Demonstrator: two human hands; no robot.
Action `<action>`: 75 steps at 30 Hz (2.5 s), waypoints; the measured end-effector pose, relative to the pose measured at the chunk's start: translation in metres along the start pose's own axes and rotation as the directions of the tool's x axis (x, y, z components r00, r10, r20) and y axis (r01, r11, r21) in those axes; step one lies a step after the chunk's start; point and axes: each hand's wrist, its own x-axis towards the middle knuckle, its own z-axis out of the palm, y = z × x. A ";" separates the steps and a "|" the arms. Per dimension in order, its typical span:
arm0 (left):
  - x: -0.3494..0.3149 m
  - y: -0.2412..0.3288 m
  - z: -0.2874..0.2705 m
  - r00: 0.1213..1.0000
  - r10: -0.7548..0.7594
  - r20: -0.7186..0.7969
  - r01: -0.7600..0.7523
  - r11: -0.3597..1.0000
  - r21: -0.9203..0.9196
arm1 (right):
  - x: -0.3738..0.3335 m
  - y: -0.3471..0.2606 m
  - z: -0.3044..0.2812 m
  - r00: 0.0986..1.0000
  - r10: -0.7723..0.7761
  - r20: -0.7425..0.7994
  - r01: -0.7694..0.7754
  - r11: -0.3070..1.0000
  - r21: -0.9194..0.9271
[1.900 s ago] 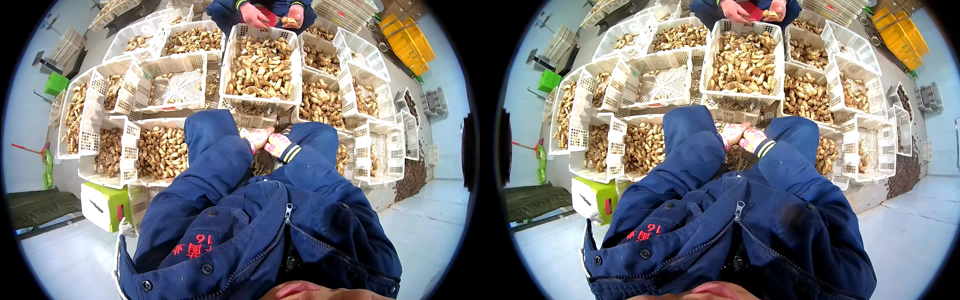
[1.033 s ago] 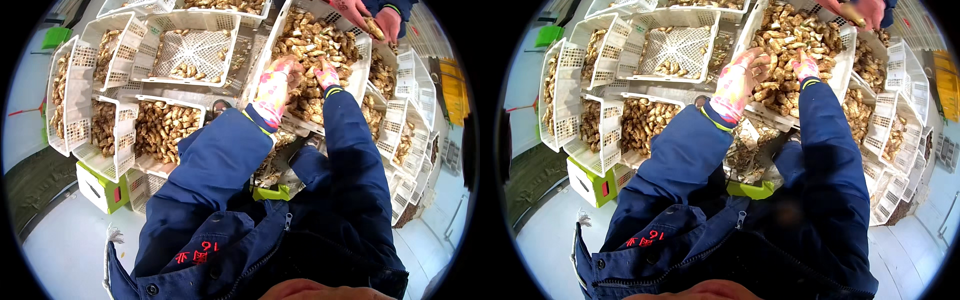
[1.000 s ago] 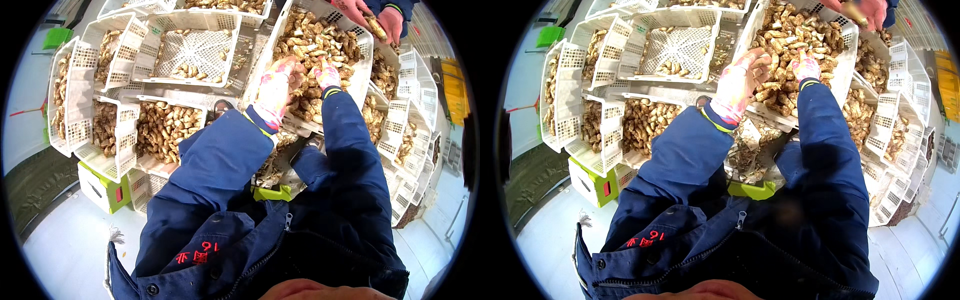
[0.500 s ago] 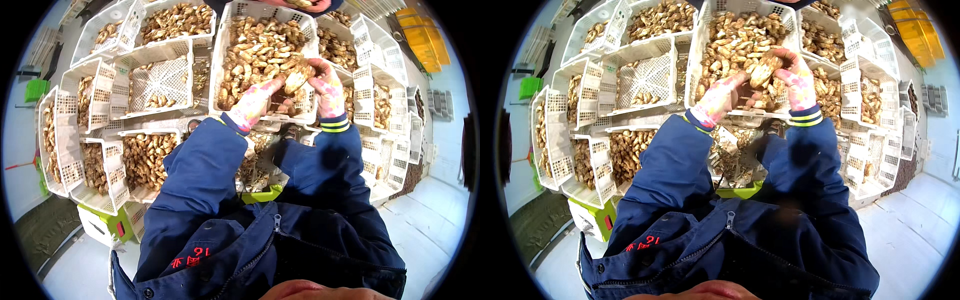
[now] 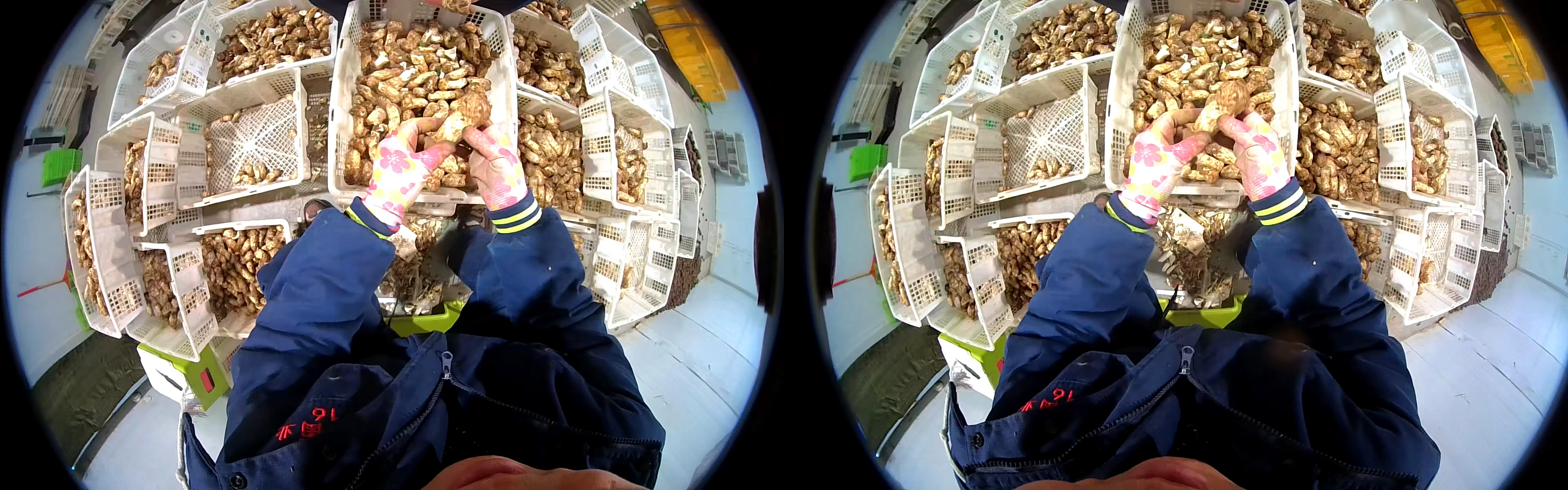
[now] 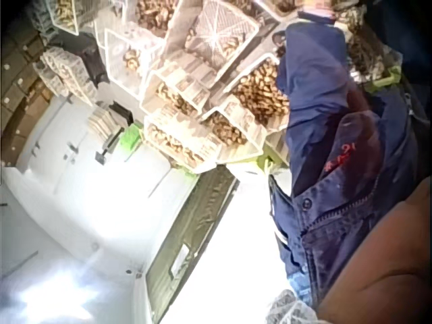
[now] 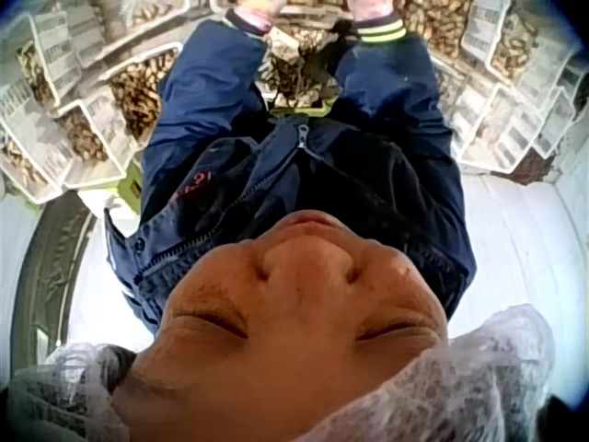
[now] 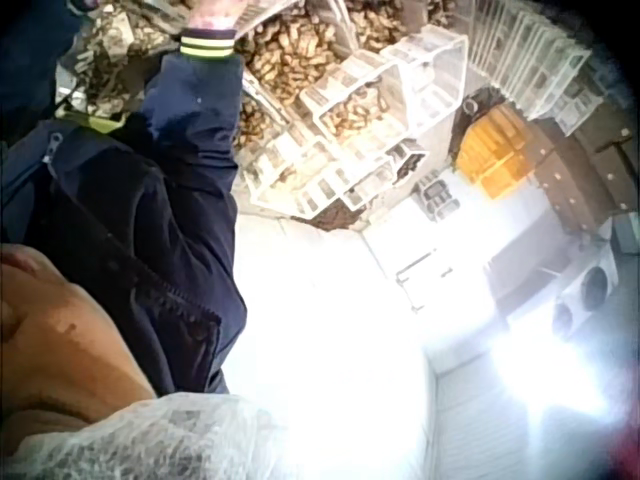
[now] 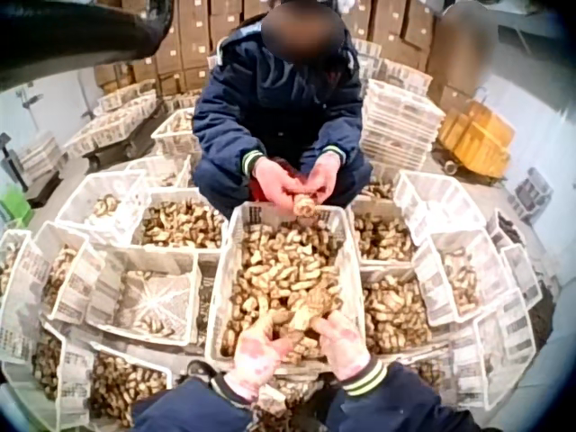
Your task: The person sorts mushrooms by hand from white plastic crates into a green bin, repeatedly picking up individual mushrooms, inspecting them, and placing them into the bin. The person wears pink gloves and a blue jacket while working in a room filled with stacked crates of mushrooms.
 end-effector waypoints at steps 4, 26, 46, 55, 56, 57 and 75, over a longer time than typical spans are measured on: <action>-0.005 0.020 0.000 0.979 -0.134 0.156 0.161 0.971 -0.176 | 0.011 -0.016 -0.011 0.998 -0.053 0.015 0.052 0.998 0.046; 0.008 0.028 -0.097 0.946 -0.101 -0.308 -0.131 0.750 -0.648 | 0.044 -0.030 -0.090 0.979 -0.200 -0.028 0.114 0.659 -0.744; -0.005 0.031 -0.114 0.907 -0.115 -0.406 -0.278 0.562 -0.779 | 0.132 0.079 -0.040 0.964 0.048 0.262 0.265 -0.059 -0.962; -0.003 0.036 -0.118 0.876 -0.135 -0.463 -0.306 0.586 -0.750 | 0.098 0.079 -0.036 0.947 0.245 0.206 0.279 -0.315 -0.907; -0.004 0.039 -0.118 0.869 -0.147 -0.472 -0.306 0.590 -0.747 | 0.099 0.070 -0.032 0.948 0.266 0.173 0.295 -0.536 -0.791; -0.005 0.041 -0.117 0.861 -0.159 -0.483 -0.307 0.594 -0.743 | 0.096 0.064 -0.022 0.955 0.218 0.201 0.290 -0.537 -0.793; -0.004 0.032 -0.113 0.988 0.023 -0.150 -0.095 0.861 -0.499 | 0.074 0.123 -0.021 0.979 0.156 0.134 0.152 -0.114 -0.982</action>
